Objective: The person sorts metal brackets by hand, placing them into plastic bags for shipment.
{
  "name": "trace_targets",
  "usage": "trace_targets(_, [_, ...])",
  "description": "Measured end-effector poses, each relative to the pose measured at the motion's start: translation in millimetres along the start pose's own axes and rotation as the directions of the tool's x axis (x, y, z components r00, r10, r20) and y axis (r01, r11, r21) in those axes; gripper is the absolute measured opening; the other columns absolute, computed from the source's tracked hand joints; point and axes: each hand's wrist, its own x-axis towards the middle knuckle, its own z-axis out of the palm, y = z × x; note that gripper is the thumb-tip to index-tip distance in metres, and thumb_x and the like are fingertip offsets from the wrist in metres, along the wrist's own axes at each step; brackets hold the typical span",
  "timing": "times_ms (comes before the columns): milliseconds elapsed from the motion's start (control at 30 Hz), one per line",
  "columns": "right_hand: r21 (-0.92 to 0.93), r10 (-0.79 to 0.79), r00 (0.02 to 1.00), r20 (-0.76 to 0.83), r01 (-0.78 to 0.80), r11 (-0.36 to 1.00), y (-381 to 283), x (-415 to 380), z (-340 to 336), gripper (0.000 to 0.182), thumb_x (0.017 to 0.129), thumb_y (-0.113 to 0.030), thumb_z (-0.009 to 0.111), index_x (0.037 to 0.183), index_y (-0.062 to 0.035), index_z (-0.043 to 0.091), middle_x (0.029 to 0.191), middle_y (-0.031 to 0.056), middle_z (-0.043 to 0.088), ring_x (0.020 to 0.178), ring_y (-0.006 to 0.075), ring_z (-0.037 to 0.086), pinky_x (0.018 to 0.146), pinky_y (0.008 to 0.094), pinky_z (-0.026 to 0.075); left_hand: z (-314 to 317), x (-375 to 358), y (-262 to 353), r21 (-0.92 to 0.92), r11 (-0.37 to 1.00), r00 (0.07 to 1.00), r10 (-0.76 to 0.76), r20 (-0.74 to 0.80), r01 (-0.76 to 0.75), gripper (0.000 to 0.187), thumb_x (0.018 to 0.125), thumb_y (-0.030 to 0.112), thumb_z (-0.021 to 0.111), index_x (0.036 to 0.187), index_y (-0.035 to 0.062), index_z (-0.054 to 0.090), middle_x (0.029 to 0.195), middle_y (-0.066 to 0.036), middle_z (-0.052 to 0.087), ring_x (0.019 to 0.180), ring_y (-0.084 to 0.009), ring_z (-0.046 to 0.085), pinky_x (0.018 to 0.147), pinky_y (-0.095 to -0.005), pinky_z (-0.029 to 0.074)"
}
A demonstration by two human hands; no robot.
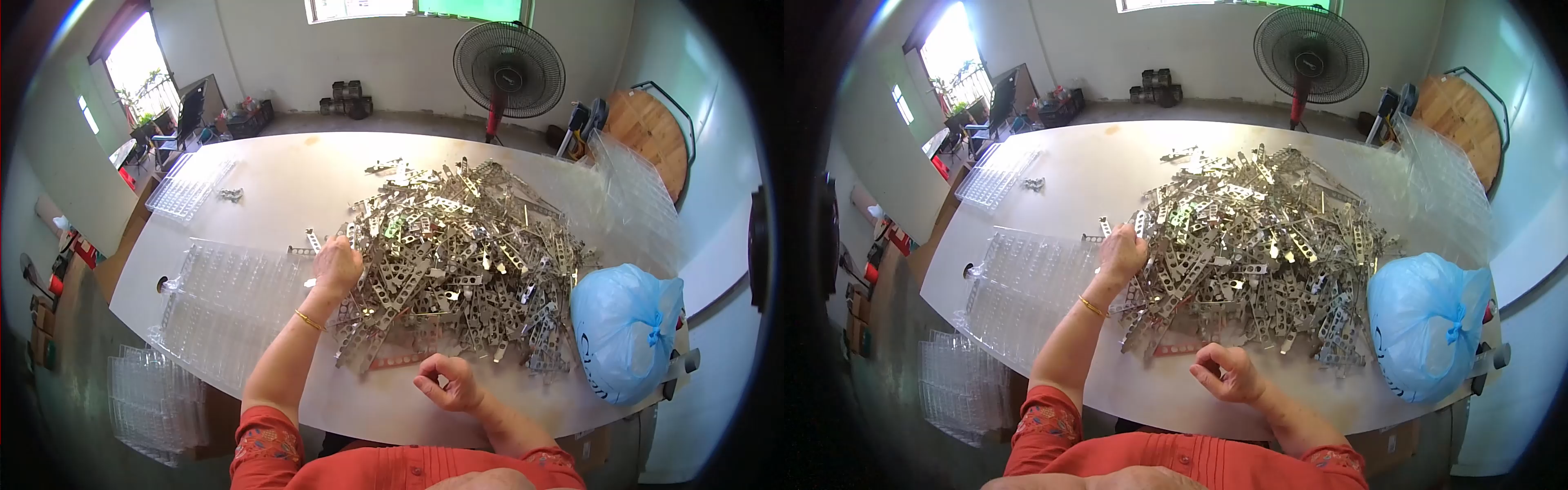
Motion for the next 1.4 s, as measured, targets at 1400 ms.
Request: trace_targets(1400, [0.370, 0.385, 0.769, -0.510, -0.208, 0.905, -9.8, 16.9, -29.3, 0.014, 0.099, -0.005, 0.059, 0.113, -0.0022, 0.058, 0.090, 0.0044, 0.060, 0.073, 0.0115, 0.064, 0.066, 0.0296, 0.060, -8.0, -108.7, 42.5, -0.882, 0.116, 0.793, 0.396, 0.463, 0.457, 0.013, 0.100, 0.014, 0.063, 0.106, 0.0020, 0.063, 0.097, -0.005, 0.069, 0.085, -0.0156, 0.073, 0.077, -0.0290, 0.059])
